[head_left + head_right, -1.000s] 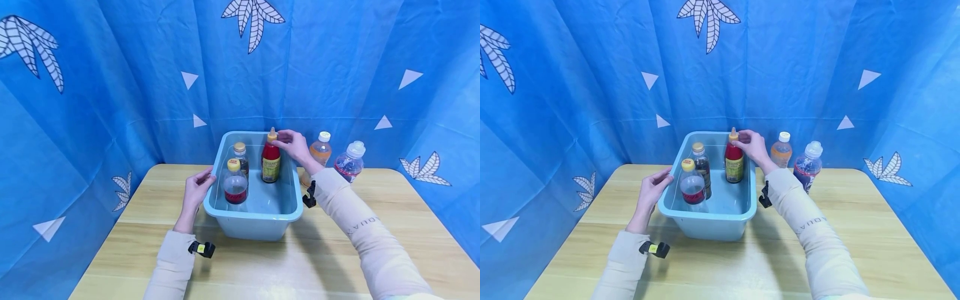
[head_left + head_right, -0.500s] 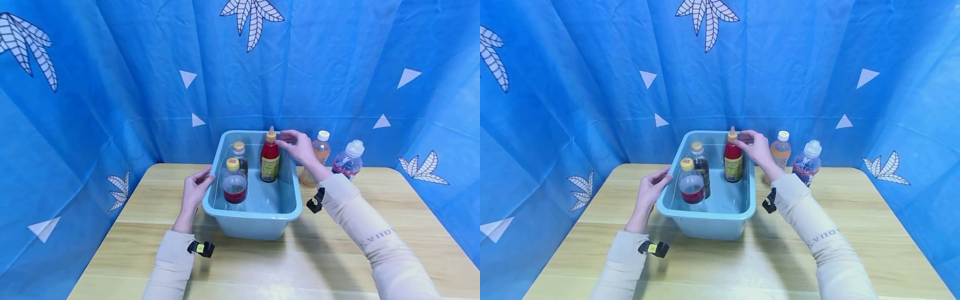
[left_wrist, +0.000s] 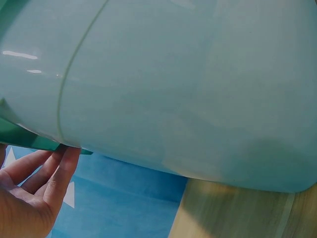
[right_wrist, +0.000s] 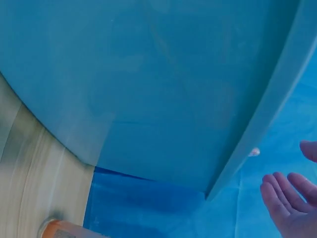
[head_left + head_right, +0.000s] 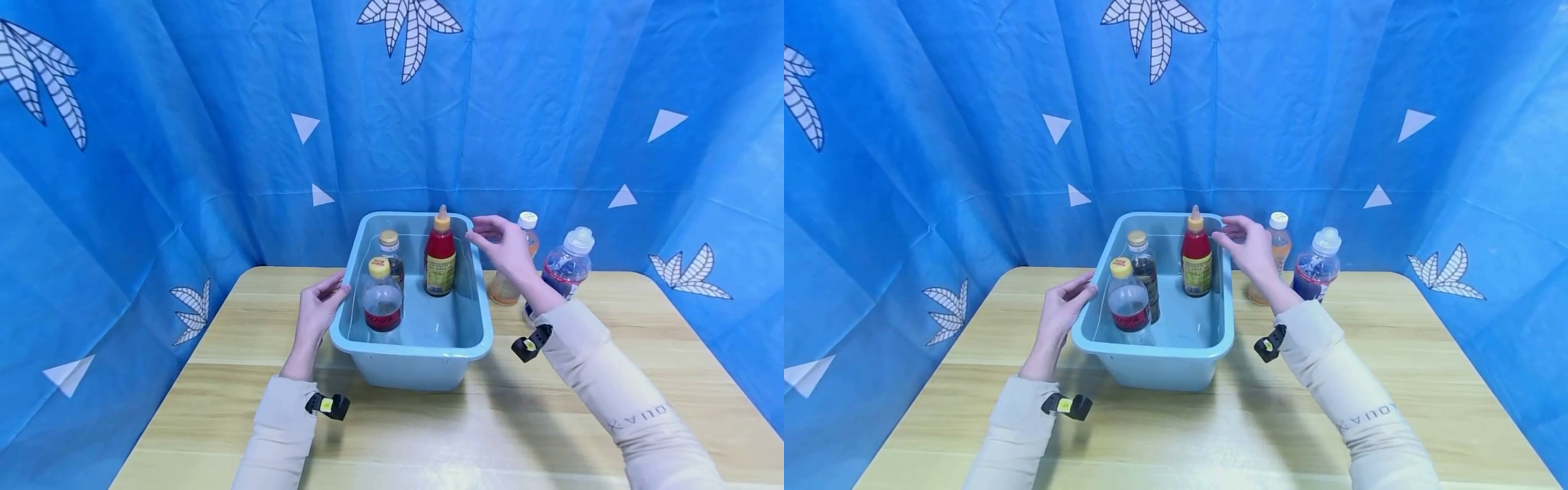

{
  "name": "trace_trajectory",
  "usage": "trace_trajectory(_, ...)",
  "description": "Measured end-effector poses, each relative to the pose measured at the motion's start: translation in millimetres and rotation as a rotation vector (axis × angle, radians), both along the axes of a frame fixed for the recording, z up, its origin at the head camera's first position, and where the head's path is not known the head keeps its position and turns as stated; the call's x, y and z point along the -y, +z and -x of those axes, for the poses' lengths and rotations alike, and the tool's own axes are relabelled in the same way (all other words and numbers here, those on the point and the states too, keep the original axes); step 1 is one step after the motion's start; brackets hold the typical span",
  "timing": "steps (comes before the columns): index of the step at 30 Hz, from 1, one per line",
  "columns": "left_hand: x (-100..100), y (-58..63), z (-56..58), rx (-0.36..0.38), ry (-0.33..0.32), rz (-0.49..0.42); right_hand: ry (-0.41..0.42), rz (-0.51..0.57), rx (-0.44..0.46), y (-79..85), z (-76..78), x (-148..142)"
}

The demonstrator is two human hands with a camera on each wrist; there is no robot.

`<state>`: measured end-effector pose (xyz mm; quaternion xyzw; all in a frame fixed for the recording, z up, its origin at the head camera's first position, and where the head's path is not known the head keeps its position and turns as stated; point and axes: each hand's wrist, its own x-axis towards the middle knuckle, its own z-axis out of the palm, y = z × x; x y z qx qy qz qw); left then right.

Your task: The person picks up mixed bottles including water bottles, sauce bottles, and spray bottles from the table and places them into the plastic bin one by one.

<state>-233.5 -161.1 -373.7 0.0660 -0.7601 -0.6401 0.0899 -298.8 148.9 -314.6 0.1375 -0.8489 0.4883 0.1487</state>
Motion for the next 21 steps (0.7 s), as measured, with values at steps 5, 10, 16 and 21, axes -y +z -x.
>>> trace_trajectory(5,0.1,0.1,0.0,-0.004,-0.002,0.004,-0.051,0.01,-0.01,2.2,-10.2,-8.0)
trace_trajectory(10,0.1,1.0,1.1,-0.005,-0.005,0.009,-0.097,0.03,-0.036,2.6,-19.5,-15.1)
trace_trajectory(16,0.5,0.5,2.1,0.001,-0.004,0.009,-0.129,0.056,-0.045,-0.1,-30.3,-22.9)
trace_trajectory(21,0.6,-0.3,2.3,-0.005,-0.01,0.004,-0.152,0.07,-0.085,-3.3,-40.4,-26.9)
